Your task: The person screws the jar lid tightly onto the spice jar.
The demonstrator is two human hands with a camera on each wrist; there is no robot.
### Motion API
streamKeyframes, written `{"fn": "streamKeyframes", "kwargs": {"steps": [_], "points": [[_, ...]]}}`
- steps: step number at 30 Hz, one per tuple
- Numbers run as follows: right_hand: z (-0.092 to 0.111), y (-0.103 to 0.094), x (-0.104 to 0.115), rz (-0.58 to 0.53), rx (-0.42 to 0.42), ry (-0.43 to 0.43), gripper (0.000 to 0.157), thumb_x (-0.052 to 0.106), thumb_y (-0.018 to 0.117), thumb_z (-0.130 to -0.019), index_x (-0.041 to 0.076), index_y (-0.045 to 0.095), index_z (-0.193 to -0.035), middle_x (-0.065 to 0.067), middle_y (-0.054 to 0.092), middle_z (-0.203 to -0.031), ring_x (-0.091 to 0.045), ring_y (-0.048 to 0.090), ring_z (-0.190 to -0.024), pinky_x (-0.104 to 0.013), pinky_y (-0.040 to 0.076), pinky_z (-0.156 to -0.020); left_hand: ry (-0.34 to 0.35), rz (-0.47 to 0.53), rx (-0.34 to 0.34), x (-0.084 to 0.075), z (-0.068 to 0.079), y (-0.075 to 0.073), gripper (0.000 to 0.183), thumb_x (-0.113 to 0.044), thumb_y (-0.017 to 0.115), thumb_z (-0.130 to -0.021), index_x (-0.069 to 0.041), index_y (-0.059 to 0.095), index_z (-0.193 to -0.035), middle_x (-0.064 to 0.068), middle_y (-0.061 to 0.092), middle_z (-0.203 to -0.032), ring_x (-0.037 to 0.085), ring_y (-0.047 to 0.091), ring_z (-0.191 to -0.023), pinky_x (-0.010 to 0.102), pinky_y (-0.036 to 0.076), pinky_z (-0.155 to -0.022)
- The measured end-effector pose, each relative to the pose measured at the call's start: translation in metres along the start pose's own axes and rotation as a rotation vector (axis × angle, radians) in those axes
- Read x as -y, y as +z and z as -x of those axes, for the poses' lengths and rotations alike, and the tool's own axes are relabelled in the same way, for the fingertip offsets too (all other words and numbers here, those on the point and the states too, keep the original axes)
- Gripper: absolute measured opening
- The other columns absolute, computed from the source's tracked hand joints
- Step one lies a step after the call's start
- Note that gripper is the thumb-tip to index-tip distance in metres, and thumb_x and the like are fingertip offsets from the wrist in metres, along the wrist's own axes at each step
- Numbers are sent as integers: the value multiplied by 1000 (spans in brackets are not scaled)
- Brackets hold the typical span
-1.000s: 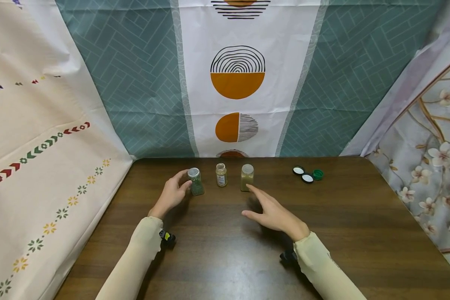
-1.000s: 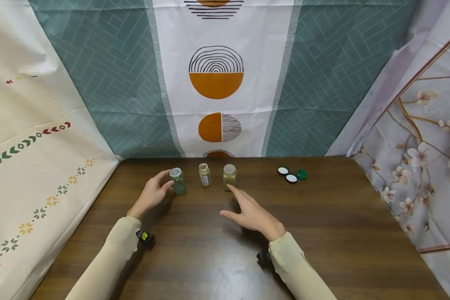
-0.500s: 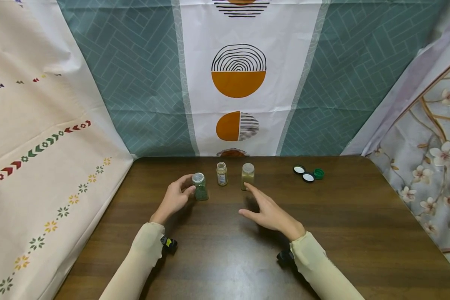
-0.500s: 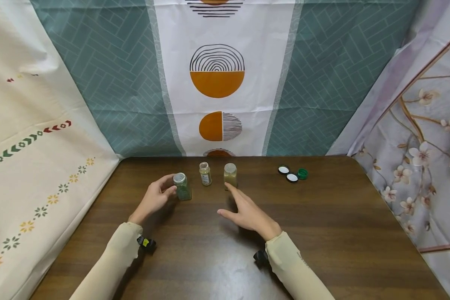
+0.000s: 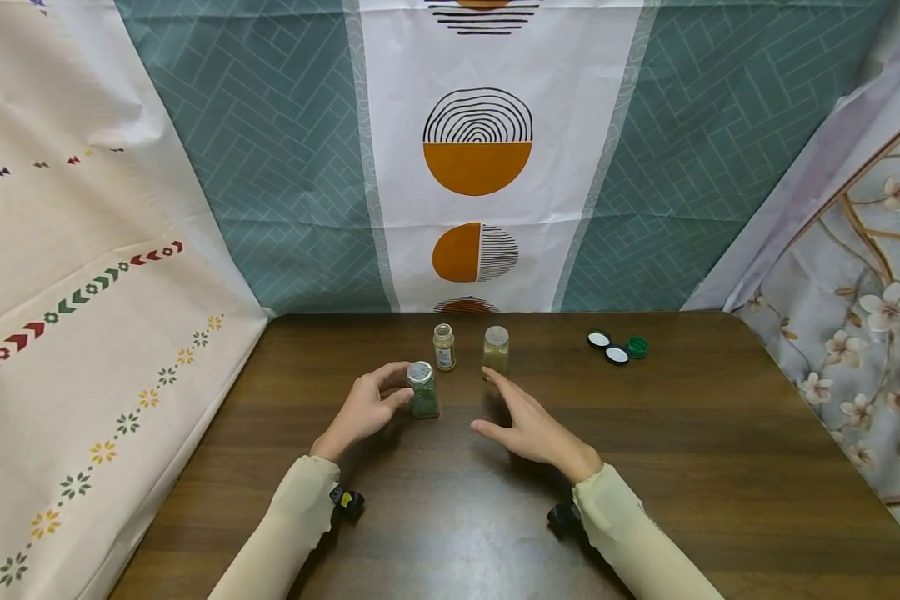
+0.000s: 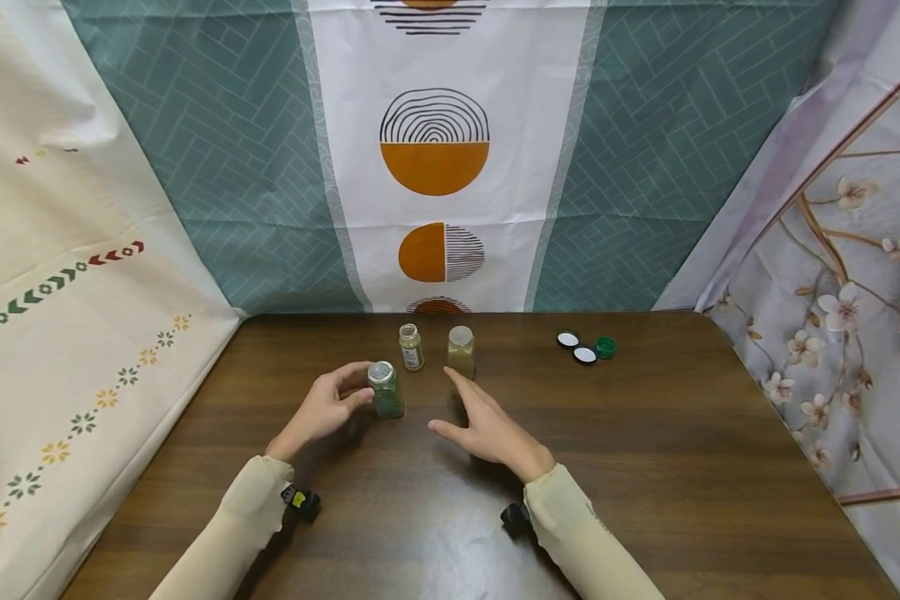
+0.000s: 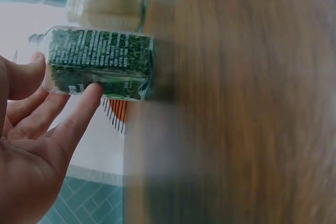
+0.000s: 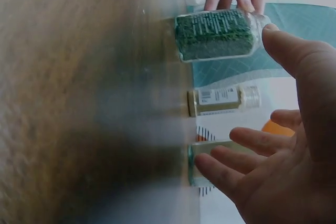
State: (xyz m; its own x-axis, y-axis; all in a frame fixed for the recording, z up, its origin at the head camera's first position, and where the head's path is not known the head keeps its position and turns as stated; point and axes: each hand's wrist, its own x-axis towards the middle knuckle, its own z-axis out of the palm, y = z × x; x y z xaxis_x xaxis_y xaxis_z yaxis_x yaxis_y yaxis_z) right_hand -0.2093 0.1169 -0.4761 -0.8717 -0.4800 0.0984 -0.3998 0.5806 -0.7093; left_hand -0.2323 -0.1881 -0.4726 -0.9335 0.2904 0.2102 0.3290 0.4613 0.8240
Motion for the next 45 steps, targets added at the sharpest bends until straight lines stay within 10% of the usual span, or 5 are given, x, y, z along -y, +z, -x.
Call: {"fn": "streamKeyframes", "kwargs": {"steps": [45], "points": [[-6,18,5,-199,-19,-111,48,10,68,-100,8,47,-143,-18,61,-138,-34,70,-116,-37,61,-94,87,65,110,-33,9,42,45,1,70,-95,-2,59,-139,19,67,-133,36,68,-119,42,59,-97]]}}
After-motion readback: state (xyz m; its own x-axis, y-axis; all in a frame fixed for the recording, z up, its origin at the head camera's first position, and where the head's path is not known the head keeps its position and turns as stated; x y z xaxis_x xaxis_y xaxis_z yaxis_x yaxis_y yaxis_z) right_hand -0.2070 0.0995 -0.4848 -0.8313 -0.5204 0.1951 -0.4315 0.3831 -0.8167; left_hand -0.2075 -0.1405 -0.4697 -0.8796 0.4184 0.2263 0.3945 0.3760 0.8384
